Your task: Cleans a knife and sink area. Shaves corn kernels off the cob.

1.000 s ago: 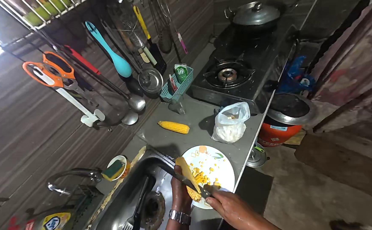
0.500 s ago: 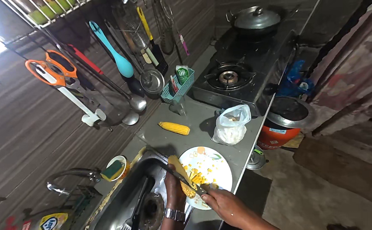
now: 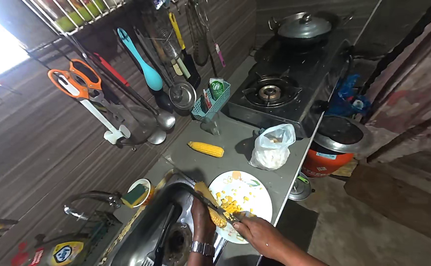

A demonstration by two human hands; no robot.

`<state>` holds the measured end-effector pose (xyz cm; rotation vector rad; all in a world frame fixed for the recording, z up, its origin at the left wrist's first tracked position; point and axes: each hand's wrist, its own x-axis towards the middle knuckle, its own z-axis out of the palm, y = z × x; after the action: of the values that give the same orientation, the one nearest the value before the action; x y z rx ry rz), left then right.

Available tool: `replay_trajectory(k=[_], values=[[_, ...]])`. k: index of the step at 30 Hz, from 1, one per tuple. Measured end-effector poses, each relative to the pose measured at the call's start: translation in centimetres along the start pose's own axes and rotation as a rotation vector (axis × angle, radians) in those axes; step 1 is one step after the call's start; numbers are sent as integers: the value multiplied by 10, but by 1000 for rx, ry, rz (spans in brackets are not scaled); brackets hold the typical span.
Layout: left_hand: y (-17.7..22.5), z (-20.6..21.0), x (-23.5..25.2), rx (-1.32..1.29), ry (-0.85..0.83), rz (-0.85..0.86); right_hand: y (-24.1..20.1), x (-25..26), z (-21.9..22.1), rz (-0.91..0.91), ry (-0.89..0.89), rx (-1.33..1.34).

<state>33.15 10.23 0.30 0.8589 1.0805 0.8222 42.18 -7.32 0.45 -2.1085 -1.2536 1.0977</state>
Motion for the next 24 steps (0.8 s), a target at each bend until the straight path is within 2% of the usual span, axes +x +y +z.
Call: replay_trajectory(k=[9,15,21,24], values=[[10,4,-1,17,29,-12,-6,-11,-1,4,28,-41],[-5,7,-13,10,-19,-81,-7,8,-8,26,-10,-26],[2,0,-7,34,-4,-43,-6,0,-4,39,-10,-23],[-4,-1,-16,3,-37,-89,-7,10,-5,42,-26,-31]])
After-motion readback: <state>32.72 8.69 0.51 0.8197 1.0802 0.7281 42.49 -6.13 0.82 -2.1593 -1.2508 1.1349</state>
